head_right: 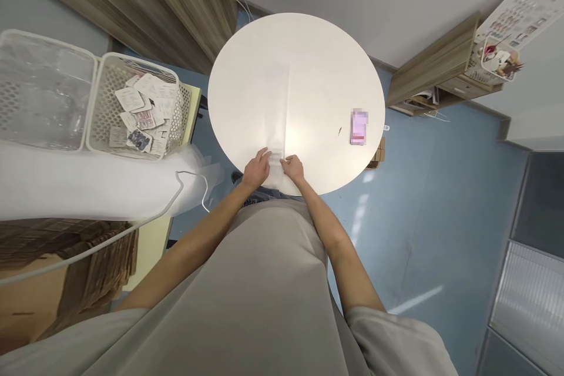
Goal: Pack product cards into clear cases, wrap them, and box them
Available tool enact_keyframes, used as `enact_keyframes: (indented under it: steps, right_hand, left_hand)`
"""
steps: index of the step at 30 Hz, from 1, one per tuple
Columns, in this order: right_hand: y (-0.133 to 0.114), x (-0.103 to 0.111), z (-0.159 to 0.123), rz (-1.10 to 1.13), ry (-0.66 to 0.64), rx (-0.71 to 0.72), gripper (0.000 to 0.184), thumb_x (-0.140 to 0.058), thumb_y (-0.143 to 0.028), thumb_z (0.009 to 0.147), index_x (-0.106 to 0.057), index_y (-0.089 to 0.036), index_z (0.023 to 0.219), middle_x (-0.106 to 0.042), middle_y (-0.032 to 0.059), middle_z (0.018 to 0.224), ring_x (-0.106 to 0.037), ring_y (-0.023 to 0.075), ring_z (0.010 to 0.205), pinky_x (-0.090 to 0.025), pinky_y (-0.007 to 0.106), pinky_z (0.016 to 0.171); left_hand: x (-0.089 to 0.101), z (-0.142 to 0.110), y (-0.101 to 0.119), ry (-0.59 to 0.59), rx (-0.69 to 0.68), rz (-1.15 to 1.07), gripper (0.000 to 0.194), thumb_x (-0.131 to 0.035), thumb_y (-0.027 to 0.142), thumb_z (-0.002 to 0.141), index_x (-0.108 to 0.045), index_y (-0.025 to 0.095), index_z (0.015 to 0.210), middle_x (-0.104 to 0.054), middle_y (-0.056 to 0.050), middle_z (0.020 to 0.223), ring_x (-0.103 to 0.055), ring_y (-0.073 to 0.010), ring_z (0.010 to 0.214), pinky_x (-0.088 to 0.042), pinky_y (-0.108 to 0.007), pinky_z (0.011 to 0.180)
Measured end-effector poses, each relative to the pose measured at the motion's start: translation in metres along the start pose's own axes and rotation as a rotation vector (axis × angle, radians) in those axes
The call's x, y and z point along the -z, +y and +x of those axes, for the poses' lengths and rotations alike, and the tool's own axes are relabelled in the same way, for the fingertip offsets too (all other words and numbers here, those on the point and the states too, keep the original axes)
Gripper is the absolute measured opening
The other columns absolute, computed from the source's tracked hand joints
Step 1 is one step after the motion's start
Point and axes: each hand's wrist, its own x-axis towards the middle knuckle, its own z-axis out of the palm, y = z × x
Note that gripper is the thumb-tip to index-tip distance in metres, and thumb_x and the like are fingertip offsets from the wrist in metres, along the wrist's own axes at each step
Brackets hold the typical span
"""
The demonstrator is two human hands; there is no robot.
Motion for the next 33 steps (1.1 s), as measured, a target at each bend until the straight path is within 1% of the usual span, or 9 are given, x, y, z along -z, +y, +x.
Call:
enact_keyframes:
  steps: [4,8,14,18,20,23,27,29,33]
  right_hand:
    - [0.004,0.0,0.003,0.083,-0.032,-0.006,0.02,-0.073,-0.038,0.099,-0.06,-0.022,0.101,-0.072,-0.003,0.07,-0.073,0.0186,0.069,-0.055,0.029,0.078]
    - [0.003,0.003,0.007,0.165,-0.046,-0.016,0.024,-0.077,-0.036,0.096,-0.058,-0.023,0.09,-0.065,-0.0051,0.057,-0.067,0.0163,0.058,-0.052,0.026,0.067]
    - [0.001,0.01,0.002,0.288,-0.147,-0.004,0.022,-0.075,-0.026,0.095,-0.055,-0.023,0.087,-0.056,-0.0085,0.052,-0.057,0.0117,0.046,-0.041,0.02,0.049]
    - [0.003,0.019,-0.009,0.33,-0.238,0.121,0.01,-0.071,-0.024,0.096,-0.061,-0.024,0.099,-0.05,-0.0115,0.051,-0.054,0.0111,0.044,-0.042,0.019,0.049]
    - [0.004,0.024,-0.013,0.329,-0.277,0.141,0.009,-0.071,-0.025,0.096,-0.066,-0.022,0.104,-0.051,-0.0106,0.051,-0.053,0.0108,0.044,-0.042,0.019,0.049]
    - [0.004,0.028,-0.018,0.337,-0.29,0.084,0.012,-0.073,-0.026,0.096,-0.072,-0.02,0.107,-0.054,-0.0078,0.054,-0.053,0.0102,0.046,-0.041,0.02,0.049]
    - [0.001,0.031,-0.02,0.354,-0.283,-0.001,0.014,-0.073,-0.026,0.097,-0.076,-0.018,0.108,-0.058,-0.0052,0.057,-0.053,0.0097,0.049,-0.041,0.019,0.049]
    - [-0.001,0.033,-0.02,0.348,-0.279,-0.004,0.014,-0.072,-0.026,0.097,-0.076,-0.018,0.108,-0.059,-0.0042,0.059,-0.054,0.0093,0.049,-0.041,0.019,0.048]
    - [-0.003,0.037,-0.021,0.334,-0.321,0.043,0.019,-0.066,-0.023,0.097,-0.073,-0.018,0.113,-0.068,-0.0014,0.073,-0.064,0.0098,0.055,-0.048,0.019,0.054]
  left_hand:
    - [0.005,-0.002,-0.005,-0.088,-0.125,0.05,0.053,-0.033,0.028,0.11,-0.055,0.014,0.155,-0.045,-0.017,0.171,-0.068,-0.0357,0.123,-0.051,-0.051,0.108]
    - [0.015,0.005,-0.006,-0.086,-0.188,0.076,0.051,-0.035,0.033,0.111,-0.061,0.015,0.151,-0.051,-0.018,0.167,-0.058,-0.039,0.138,-0.047,-0.056,0.114]
    - [0.025,0.009,-0.004,-0.133,-0.304,0.091,0.05,-0.033,0.034,0.111,-0.068,0.012,0.141,-0.061,-0.019,0.157,-0.05,-0.0357,0.148,-0.042,-0.055,0.121]
    - [0.023,0.005,-0.013,-0.189,-0.3,0.047,0.054,-0.033,0.035,0.11,-0.066,0.011,0.145,-0.062,-0.018,0.156,-0.052,-0.0343,0.148,-0.041,-0.053,0.125]
    - [0.022,0.004,-0.022,-0.224,-0.289,-0.011,0.054,-0.035,0.029,0.107,-0.065,0.013,0.148,-0.061,-0.014,0.159,-0.053,-0.0322,0.149,-0.04,-0.051,0.127]
    - [0.02,0.002,-0.035,-0.295,-0.244,-0.064,0.062,-0.043,0.014,0.094,-0.062,0.017,0.153,-0.061,-0.007,0.16,-0.052,-0.0293,0.15,-0.04,-0.047,0.128]
    - [0.018,-0.003,-0.04,-0.332,-0.236,-0.029,0.084,-0.059,0.007,0.076,-0.057,0.02,0.159,-0.055,-0.005,0.166,-0.045,-0.0331,0.154,-0.04,-0.049,0.127]
    - [0.017,-0.007,-0.037,-0.297,-0.222,-0.039,0.085,-0.062,0.009,0.077,-0.056,0.022,0.16,-0.056,-0.005,0.166,-0.047,-0.0338,0.152,-0.043,-0.049,0.124]
    - [0.016,-0.013,-0.033,-0.21,-0.133,-0.132,0.071,-0.06,0.017,0.088,-0.059,0.027,0.158,-0.064,-0.003,0.157,-0.055,-0.0334,0.139,-0.05,-0.049,0.115]
